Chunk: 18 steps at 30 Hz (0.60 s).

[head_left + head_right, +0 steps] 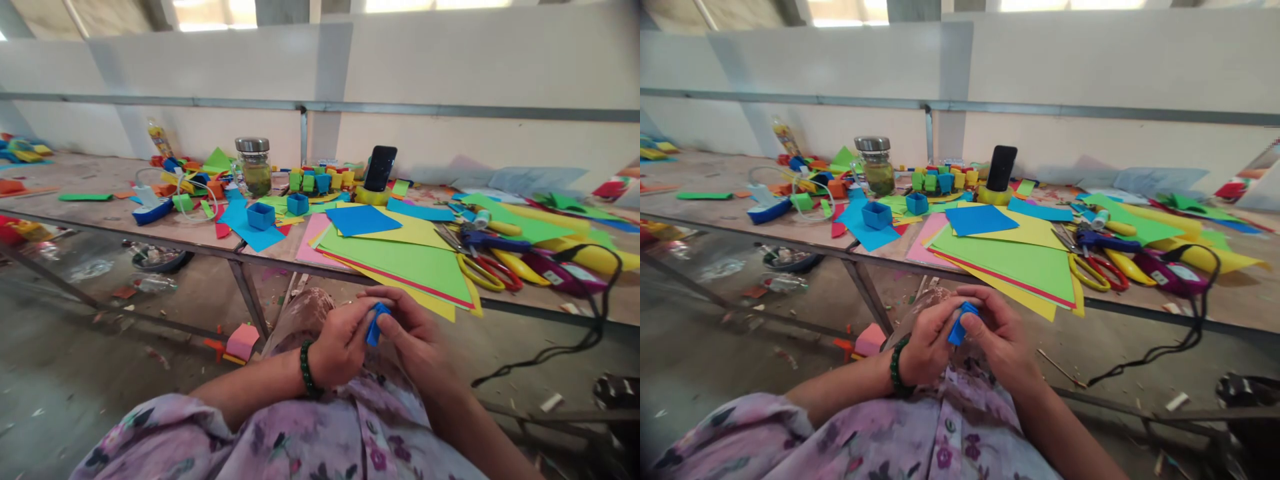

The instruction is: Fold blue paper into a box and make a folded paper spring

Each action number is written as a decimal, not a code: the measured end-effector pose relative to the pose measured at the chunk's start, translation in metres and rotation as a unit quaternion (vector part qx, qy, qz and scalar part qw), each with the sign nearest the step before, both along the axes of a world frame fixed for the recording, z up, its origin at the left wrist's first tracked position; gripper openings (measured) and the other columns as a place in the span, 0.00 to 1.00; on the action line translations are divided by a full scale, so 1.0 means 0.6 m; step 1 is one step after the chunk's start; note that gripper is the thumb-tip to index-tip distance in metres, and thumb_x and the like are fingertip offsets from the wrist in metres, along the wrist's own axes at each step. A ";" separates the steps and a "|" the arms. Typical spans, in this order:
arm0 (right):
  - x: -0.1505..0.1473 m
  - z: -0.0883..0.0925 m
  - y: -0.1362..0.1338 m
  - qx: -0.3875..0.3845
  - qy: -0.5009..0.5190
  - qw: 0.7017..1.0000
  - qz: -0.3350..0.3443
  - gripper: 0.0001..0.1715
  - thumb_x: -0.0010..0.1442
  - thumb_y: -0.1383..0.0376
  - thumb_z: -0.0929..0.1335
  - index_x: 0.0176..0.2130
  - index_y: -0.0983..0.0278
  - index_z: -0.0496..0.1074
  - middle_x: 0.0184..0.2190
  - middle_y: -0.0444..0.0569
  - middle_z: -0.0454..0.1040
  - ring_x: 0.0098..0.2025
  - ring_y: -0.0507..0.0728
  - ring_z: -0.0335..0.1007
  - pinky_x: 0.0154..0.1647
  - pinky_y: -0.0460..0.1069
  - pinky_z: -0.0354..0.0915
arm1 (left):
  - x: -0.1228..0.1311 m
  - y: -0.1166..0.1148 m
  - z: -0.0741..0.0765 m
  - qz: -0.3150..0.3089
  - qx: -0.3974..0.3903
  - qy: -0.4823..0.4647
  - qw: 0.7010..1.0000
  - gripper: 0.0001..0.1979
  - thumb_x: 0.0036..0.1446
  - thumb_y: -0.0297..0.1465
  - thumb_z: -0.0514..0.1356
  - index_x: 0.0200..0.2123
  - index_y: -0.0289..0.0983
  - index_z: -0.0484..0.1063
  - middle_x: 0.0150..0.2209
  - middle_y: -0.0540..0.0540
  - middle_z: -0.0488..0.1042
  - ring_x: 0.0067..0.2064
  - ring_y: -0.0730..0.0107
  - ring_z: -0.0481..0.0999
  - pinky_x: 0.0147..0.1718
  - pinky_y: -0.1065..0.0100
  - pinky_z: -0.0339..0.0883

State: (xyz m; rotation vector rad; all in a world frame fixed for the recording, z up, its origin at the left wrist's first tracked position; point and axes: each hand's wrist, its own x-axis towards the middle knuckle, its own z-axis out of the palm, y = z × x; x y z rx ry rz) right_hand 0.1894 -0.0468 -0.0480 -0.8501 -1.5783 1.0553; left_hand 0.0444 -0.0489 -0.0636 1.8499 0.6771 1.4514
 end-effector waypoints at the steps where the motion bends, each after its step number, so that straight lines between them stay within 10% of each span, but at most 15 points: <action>1: 0.001 -0.001 -0.001 -0.004 -0.002 1.000 -0.004 0.17 0.60 0.58 0.69 0.48 0.58 0.72 0.40 0.48 0.78 0.40 0.55 0.75 0.39 0.47 0.72 | -0.003 -0.001 0.002 -0.019 -0.004 -0.007 1.000 0.17 0.67 0.34 0.45 0.48 0.33 0.70 0.45 0.40 0.76 0.47 0.66 0.74 0.49 0.66 0.66; 11: 0.013 -0.007 -0.006 0.075 -0.053 0.994 -0.054 0.14 0.64 0.62 0.65 0.48 0.55 0.75 0.47 0.47 0.78 0.47 0.56 0.74 0.46 0.49 0.71 | -0.021 0.006 0.014 -0.042 0.016 0.078 0.996 0.10 0.64 0.31 0.49 0.38 0.33 0.68 0.32 0.44 0.72 0.33 0.71 0.70 0.34 0.72 0.66; 18: 0.031 0.005 0.004 0.268 -0.179 0.945 -0.047 0.19 0.60 0.68 0.68 0.51 0.56 0.75 0.42 0.48 0.80 0.40 0.56 0.77 0.41 0.49 0.72 | -0.031 0.003 0.022 -0.037 0.002 0.162 0.986 0.09 0.63 0.28 0.50 0.37 0.33 0.68 0.30 0.46 0.73 0.31 0.73 0.70 0.32 0.73 0.62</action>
